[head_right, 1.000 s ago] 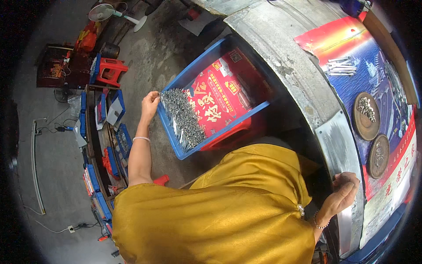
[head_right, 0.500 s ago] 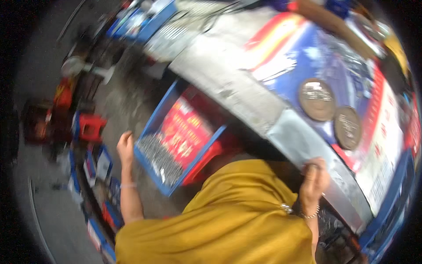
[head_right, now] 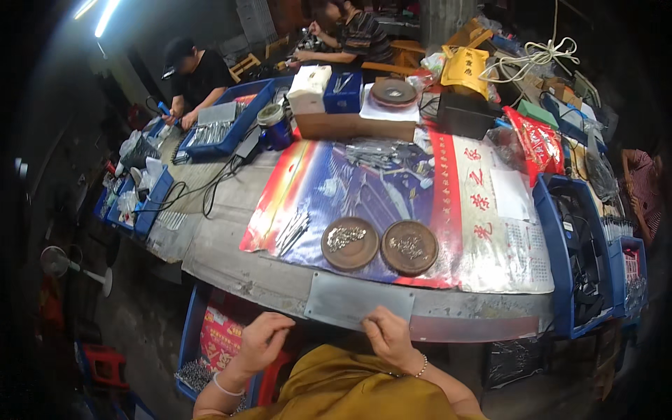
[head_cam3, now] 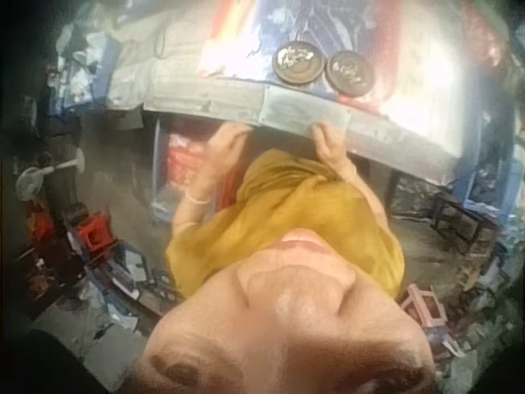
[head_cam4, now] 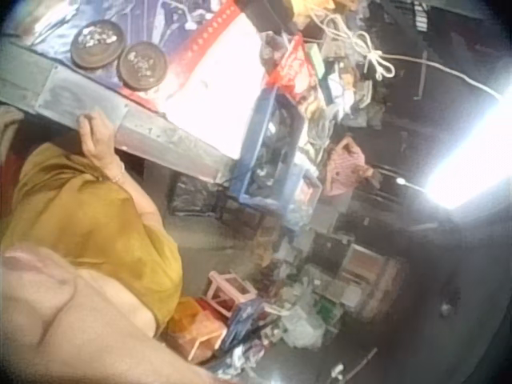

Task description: The person repeatedly assembles small hardware components by picking up metal pins and small metal parts from containers and fitting them together by hand.

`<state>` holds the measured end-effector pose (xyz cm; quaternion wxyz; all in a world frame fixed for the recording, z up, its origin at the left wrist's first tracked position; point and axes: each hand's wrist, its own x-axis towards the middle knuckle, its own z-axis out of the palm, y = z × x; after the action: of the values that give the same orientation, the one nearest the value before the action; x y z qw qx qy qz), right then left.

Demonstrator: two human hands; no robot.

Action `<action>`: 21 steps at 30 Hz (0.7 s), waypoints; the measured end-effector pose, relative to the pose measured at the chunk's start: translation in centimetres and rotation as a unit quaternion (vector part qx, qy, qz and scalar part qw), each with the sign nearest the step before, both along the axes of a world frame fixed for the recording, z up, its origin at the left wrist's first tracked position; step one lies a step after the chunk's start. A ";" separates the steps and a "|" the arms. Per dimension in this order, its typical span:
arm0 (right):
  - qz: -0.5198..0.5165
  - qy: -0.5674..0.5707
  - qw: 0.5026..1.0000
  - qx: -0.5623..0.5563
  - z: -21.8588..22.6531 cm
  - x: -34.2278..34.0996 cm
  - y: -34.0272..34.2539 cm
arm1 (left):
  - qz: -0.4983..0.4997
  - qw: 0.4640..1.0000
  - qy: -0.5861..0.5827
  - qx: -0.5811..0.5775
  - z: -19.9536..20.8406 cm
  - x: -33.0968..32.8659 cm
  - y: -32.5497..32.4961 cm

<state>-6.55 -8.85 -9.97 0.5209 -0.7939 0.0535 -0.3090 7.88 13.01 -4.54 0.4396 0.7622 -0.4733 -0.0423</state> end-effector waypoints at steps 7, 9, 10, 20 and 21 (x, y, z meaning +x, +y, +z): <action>0.018 0.002 0.999 -0.028 1.1 0.5 0.1 | -0.104 0.993 -0.014 -0.055 1.1 -0.9 -4.3; 0.017 0.019 0.999 -0.040 1.1 0.3 -0.1 | -0.137 0.988 0.018 -0.076 2.0 -1.3 -4.9; 0.018 0.019 0.999 -0.039 1.1 0.3 -0.1 | -0.148 0.985 0.016 -0.089 2.3 -1.5 -5.0; 0.023 0.024 0.998 -0.055 1.5 0.8 -0.1 | -0.447 0.856 0.129 -0.225 8.5 -2.4 -7.1; 0.024 0.021 0.998 -0.055 1.4 1.0 0.0 | -0.498 0.814 0.154 -0.256 8.8 -2.6 -7.2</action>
<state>-5.58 -8.88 -8.57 0.4825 -0.8286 0.0279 -0.2824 5.24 5.76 4.24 0.6051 0.2657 -0.7079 -0.2492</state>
